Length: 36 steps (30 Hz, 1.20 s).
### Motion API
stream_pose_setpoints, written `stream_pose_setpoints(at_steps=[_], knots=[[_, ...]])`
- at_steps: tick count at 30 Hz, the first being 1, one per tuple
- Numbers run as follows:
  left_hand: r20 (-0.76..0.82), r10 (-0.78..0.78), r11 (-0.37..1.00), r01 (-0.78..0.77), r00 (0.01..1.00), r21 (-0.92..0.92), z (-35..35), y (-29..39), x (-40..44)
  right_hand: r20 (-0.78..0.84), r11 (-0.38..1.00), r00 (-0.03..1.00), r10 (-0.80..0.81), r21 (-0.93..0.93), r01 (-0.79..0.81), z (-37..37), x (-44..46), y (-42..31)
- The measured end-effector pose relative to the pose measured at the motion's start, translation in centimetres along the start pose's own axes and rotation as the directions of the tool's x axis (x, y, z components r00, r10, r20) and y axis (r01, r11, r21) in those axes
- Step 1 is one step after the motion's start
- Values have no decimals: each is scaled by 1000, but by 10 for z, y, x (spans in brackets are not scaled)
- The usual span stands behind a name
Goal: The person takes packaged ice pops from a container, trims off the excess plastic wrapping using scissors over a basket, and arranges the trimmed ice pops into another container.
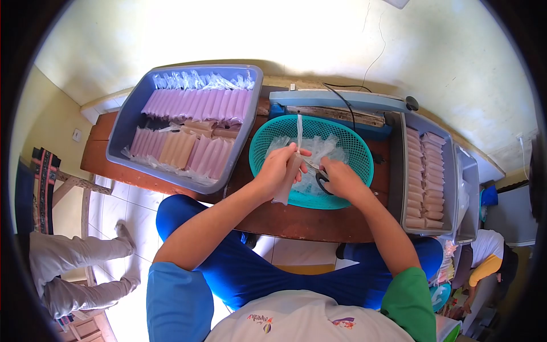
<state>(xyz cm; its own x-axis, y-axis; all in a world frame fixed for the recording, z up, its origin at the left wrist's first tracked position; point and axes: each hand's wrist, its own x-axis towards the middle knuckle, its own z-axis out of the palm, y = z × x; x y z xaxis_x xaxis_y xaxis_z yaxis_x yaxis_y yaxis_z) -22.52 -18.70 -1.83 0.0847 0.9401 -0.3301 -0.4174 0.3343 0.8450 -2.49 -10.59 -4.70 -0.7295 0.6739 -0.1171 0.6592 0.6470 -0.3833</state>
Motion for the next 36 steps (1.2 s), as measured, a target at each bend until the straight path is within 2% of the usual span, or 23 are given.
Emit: stream_pose_setpoints(at_steps=[2, 5, 6, 8, 9, 11, 15, 17, 19, 20, 22, 26, 28, 32, 34, 36], knots=[[17, 14, 999, -13, 1000, -32, -2, 0, 1, 146, 995, 989, -22, 97, 8, -16, 1, 0], [32, 81, 993, -78, 996, -89, -5, -2, 2, 107, 985, 994, -30, 172, 12, -27, 1, 7], [23, 92, 993, -90, 996, -78, -6, -2, 2, 109, 985, 994, -34, 172, 15, -32, -1, 7], [13, 102, 993, -101, 995, -66, -5, -1, 2, 97, 954, 995, 14, 295, -42, -46, -8, 7], [-35, 109, 994, -109, 993, -2, -2, 1, 0, 97, 954, 995, 13, 297, -41, -54, -12, 5], [-81, 115, 992, -110, 990, 62, -1, 2, 0, 161, 779, 976, 148, 588, -216, -66, -25, 4], [-137, 147, 986, -133, 980, 104, -1, -1, 4, 154, 692, 968, 198, 677, -249, -72, -52, 10], [-161, 144, 982, -121, 976, 148, 0, -3, 6, 244, 523, 942, 232, 785, -332, -72, -66, 8], [-193, 221, 938, -155, 956, 310, 0, -5, 9, 248, 480, 941, 229, 812, -331, -64, -77, 8], [-192, 219, 938, -152, 957, 310, -1, -7, 10, 251, 439, 941, 227, 837, -329, -61, -80, 9], [-178, 308, 881, -209, 935, 425, -3, -12, 13, 282, 430, 936, 212, 833, -348, -59, -80, 8], [-183, 323, 861, -208, 929, 464, -4, -22, 16, 334, 375, 930, 152, 851, -367, -51, -80, 4], [-200, 312, 897, -219, 929, 383, -3, -25, 17, 343, 386, 925, 162, 841, -379, -52, -80, 0], [-169, 313, 887, -224, 935, 404, -2, -26, 16, 350, 384, 920, 174, 837, -391, -48, -80, -2], [-119, 358, 769, -221, 926, 601, 2, -23, 12, 340, 360, 924, 172, 852, -380, -45, -78, -2], [-99, 394, 728, -245, 914, 640, 9, -22, 7, 332, 338, 929, 167, 866, -370, -41, -78, -1]])
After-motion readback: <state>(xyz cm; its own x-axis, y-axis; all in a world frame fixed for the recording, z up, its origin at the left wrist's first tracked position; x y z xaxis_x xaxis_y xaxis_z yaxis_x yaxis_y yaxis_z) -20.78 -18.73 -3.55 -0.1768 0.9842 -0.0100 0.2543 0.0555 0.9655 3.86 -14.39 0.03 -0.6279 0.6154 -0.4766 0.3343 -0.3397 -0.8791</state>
